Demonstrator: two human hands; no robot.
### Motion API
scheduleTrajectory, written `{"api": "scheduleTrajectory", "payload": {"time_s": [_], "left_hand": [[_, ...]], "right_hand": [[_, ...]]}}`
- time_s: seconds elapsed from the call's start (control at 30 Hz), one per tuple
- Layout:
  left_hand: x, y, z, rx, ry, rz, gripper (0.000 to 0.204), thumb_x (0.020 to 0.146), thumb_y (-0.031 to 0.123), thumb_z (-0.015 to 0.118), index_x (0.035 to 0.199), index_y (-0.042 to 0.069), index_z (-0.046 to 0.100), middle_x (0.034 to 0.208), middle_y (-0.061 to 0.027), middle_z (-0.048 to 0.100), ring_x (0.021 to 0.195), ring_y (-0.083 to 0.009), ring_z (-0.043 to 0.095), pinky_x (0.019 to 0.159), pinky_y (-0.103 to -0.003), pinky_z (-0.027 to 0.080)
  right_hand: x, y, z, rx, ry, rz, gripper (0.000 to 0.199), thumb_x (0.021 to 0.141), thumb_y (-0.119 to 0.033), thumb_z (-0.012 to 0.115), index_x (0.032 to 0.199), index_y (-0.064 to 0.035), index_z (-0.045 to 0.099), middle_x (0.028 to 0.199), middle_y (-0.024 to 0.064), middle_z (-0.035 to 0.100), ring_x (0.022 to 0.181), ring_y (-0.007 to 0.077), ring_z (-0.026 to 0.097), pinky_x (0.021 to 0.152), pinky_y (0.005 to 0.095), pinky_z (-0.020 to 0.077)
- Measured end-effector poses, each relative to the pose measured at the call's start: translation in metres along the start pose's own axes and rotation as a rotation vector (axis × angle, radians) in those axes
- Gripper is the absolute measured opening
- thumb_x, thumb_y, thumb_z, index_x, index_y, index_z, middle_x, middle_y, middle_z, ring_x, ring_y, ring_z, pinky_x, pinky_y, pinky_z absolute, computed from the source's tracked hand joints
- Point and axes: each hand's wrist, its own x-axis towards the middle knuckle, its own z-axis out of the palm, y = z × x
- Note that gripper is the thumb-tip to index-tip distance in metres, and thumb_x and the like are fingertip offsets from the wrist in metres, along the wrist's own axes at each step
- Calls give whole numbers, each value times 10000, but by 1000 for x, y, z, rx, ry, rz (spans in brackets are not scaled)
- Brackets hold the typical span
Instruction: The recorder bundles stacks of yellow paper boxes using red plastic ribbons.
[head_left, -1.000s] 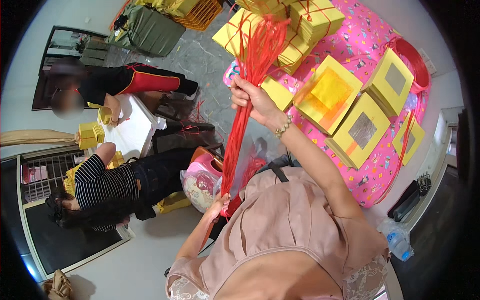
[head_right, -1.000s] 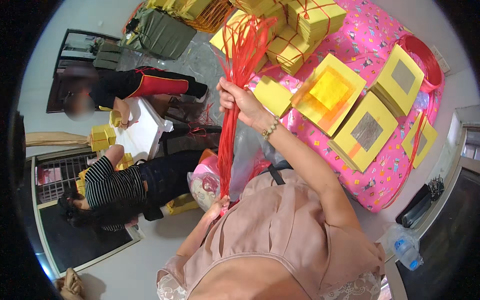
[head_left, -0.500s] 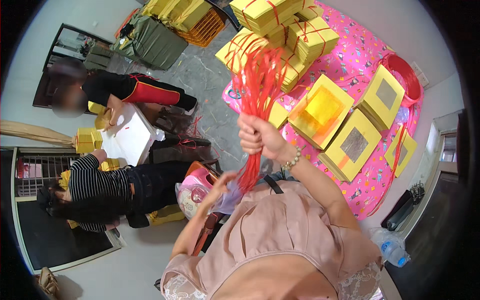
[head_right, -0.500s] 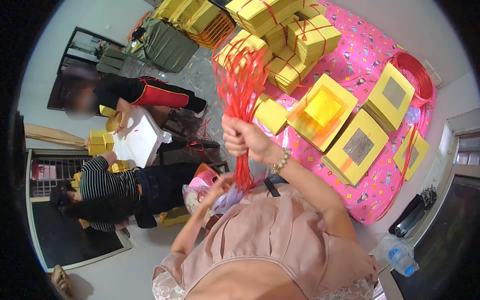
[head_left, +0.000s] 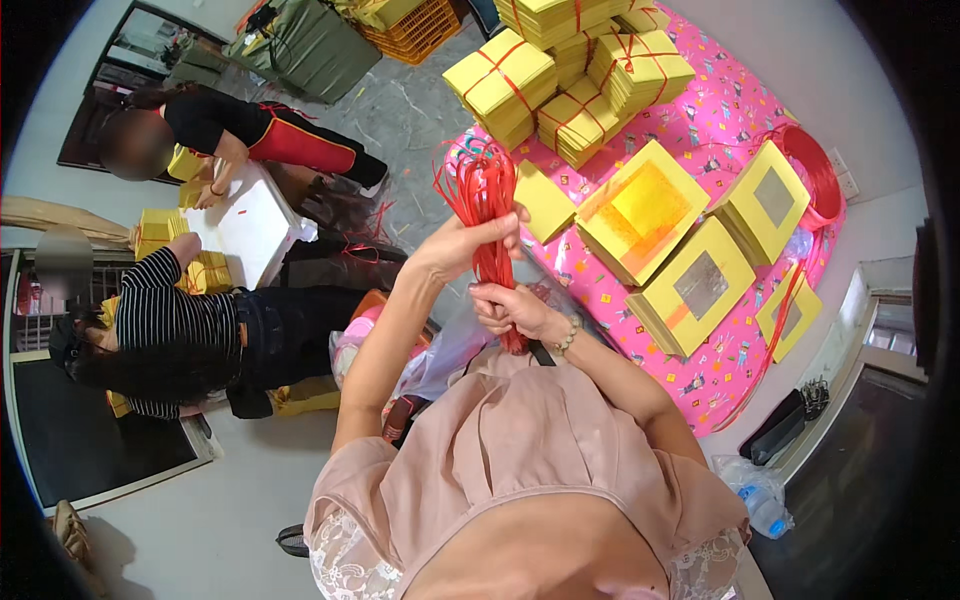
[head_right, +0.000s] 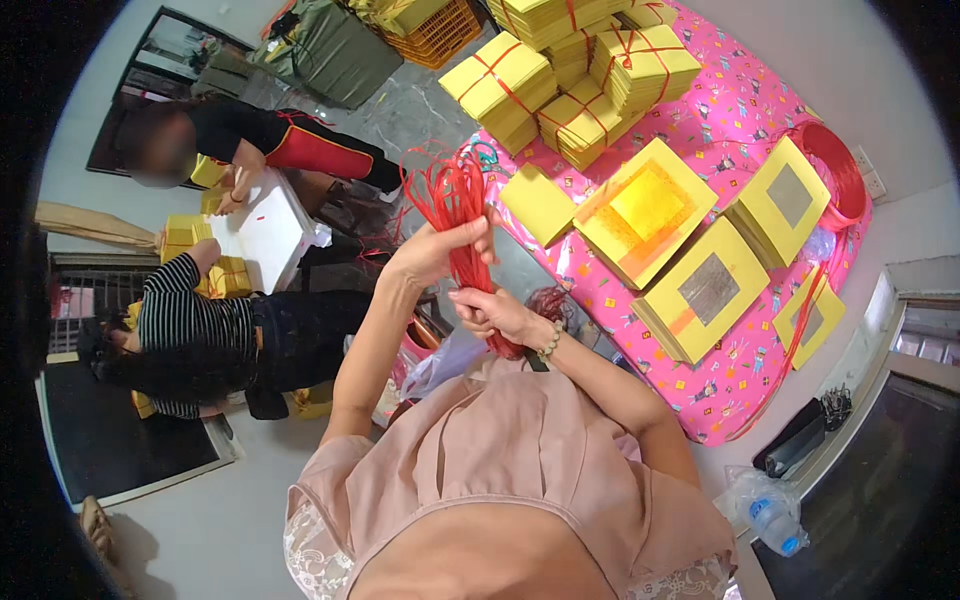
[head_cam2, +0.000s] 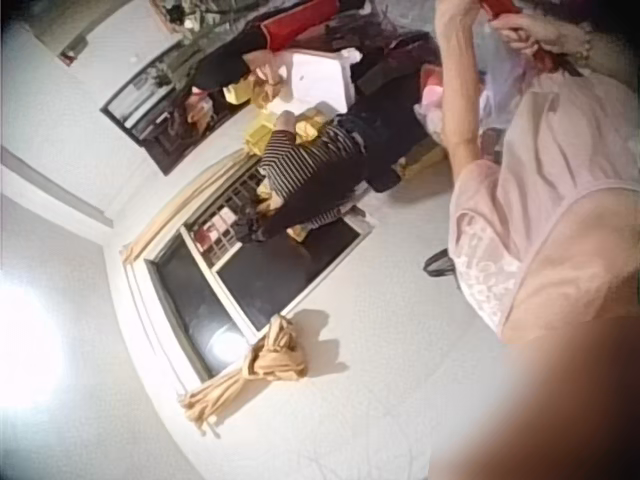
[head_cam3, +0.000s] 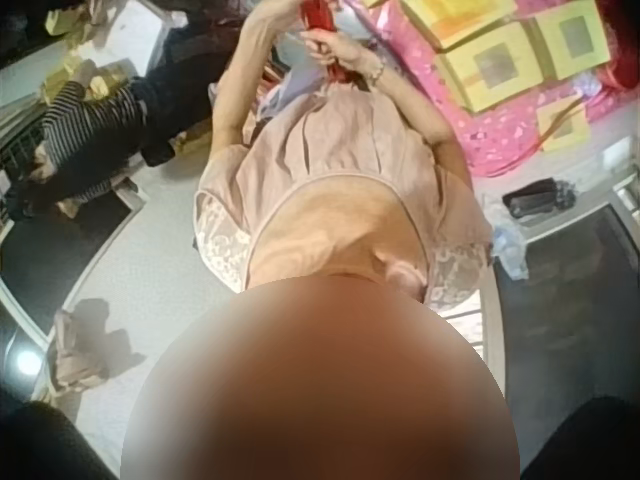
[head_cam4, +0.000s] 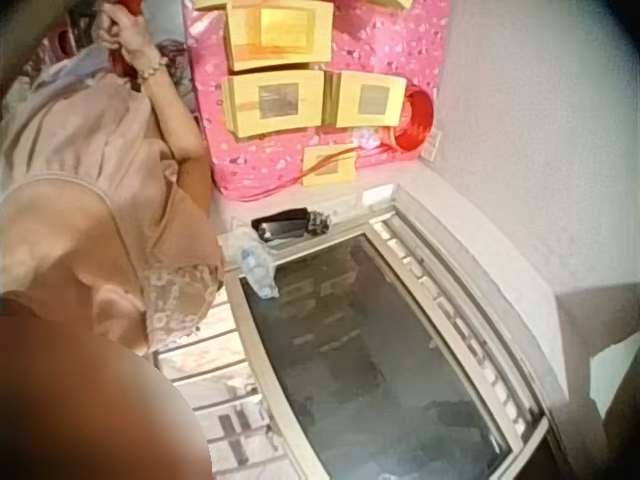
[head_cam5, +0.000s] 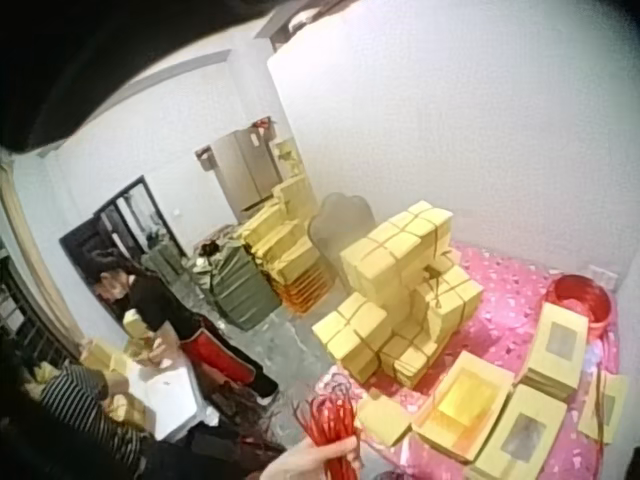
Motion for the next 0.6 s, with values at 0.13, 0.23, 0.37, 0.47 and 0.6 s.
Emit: {"api": "scheduleTrajectory", "payload": {"time_s": [0.13, 0.23, 0.37, 0.47, 0.6], "left_hand": [[4, -6, 2, -184, -30, 32, 206, 892, 250, 526, 969, 62, 495, 581, 58, 348, 473, -51, 327, 451, -204, 287], [-3, -7, 7, -126, 85, 103, 158, 913, 225, 472, 938, 69, 474, 589, 76, 292, 474, -23, 234, 424, -189, 187], [-10, -6, 12, -61, 98, 141, 155, 916, 220, 453, 936, 68, 476, 593, 75, 302, 474, -24, 234, 419, -196, 182], [-12, -9, 16, -22, 72, 129, 155, 916, 223, 452, 933, 71, 479, 592, 74, 299, 475, -26, 229, 419, -201, 176], [-8, -8, 23, 6, 70, 99, 132, 913, 219, 463, 930, 90, 481, 590, 78, 304, 475, -29, 242, 418, -206, 190]], "right_hand": [[0, 2, -10, -248, 145, -102, 274, 867, -324, 531, 818, -56, 498, 600, -32, 421, 504, 67, 401, 493, 209, 346], [-10, -24, 7, -766, 308, -642, 452, 828, -339, 577, 1086, 7, 444, 881, 63, 508, 824, 162, 529, 785, 288, 423], [-21, -71, -4, -1283, 801, -943, 519, 812, -237, 585, 1226, -5, 375, 1179, 184, 389, 1125, 289, 402, 929, 416, 338], [-11, -115, -9, -1764, 1018, -1256, 348, 827, -190, 566, 1120, -13, 499, 1127, 157, 449, 1073, 307, 431, 887, 406, 362], [-4, -141, -14, -1919, 846, -1224, 190, 838, -160, 548, 963, -25, 597, 996, 121, 533, 1006, 292, 474, 854, 383, 377]]}}
